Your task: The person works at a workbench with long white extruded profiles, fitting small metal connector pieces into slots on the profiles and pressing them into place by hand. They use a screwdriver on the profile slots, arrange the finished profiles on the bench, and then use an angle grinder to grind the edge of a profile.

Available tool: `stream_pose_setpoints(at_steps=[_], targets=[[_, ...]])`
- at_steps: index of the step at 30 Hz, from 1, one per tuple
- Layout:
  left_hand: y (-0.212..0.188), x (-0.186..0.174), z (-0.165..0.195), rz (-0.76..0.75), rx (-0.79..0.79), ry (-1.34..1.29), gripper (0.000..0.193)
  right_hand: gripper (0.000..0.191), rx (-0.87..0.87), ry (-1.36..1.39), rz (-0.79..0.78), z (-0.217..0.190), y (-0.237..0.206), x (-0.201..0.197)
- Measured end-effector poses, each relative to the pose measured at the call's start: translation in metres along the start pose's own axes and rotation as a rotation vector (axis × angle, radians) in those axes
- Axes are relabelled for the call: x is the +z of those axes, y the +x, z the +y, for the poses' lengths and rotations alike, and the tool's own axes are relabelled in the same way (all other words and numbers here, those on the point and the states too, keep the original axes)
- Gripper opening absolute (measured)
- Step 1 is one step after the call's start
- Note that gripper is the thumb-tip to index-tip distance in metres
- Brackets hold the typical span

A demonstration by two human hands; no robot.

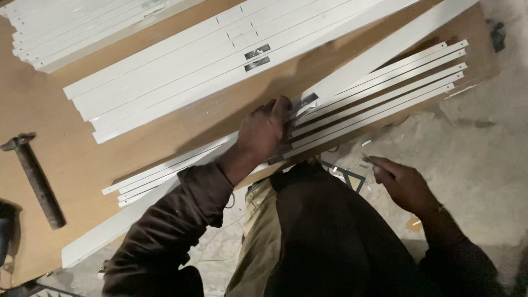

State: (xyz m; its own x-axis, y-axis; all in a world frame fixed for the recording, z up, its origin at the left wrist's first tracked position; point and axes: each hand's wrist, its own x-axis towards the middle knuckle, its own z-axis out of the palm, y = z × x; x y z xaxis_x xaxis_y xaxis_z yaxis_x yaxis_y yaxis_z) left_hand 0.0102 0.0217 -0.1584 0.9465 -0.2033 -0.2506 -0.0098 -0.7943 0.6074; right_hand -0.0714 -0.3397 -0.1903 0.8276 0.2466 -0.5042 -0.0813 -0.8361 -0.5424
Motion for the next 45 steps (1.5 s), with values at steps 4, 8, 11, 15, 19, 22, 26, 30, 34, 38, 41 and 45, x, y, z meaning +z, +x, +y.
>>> stream_pose_setpoints(at_steps=[4, 8, 11, 15, 19, 22, 26, 30, 34, 38, 41, 45], targets=[[-0.035, 0.002, 0.019, 0.155, 0.237, -0.050, 0.054, 0.031, -0.550, -0.214, 0.254, -0.063, 0.003, -0.053], [-0.054, 0.018, 0.035, 0.204, 0.293, 0.113, 0.058, 0.032, -0.672, -0.541, 0.277, -0.101, 0.010, -0.098], [-0.067, 0.022, 0.046, 0.241, 0.312, 0.125, 0.055, 0.022, -0.982, -0.616, 0.298, -0.118, 0.015, -0.116], [-0.077, 0.022, 0.057, 0.217, 0.330, 0.104, 0.058, 0.021, -0.912, -0.789, 0.293, -0.129, 0.008, -0.114], [-0.085, 0.024, 0.064, 0.167, 0.332, 0.057, 0.056, 0.019, -0.835, -0.885, 0.266, -0.132, 0.002, -0.103], [-0.090, 0.028, 0.069, 0.063, 0.301, 0.067, 0.056, 0.022, -0.866, -0.903, 0.249, -0.129, -0.002, -0.101], [-0.093, 0.031, 0.074, -0.034, 0.274, 0.045, 0.059, 0.035, -0.993, -0.924, 0.216, -0.125, -0.004, -0.102], [-0.086, 0.030, 0.076, -0.030, 0.391, 0.094, 0.056, 0.033, -0.996, -1.065, 0.123, -0.126, 0.003, -0.097], [-0.078, 0.023, 0.073, -0.116, 0.476, 0.113, 0.057, 0.055, -1.015, -1.154, 0.061, -0.132, 0.007, -0.098], [-0.072, 0.019, 0.074, -0.141, 0.574, 0.243, 0.048, 0.079, -0.966, -1.155, -0.073, -0.143, 0.005, -0.102], [-0.066, 0.019, 0.076, -0.178, 0.629, 0.319, 0.044, 0.078, -0.979, -1.174, -0.087, -0.152, 0.004, -0.101], [-0.059, 0.021, 0.078, -0.249, 0.643, 0.367, 0.041, 0.080, -0.941, -1.123, -0.066, -0.157, 0.003, -0.099]])
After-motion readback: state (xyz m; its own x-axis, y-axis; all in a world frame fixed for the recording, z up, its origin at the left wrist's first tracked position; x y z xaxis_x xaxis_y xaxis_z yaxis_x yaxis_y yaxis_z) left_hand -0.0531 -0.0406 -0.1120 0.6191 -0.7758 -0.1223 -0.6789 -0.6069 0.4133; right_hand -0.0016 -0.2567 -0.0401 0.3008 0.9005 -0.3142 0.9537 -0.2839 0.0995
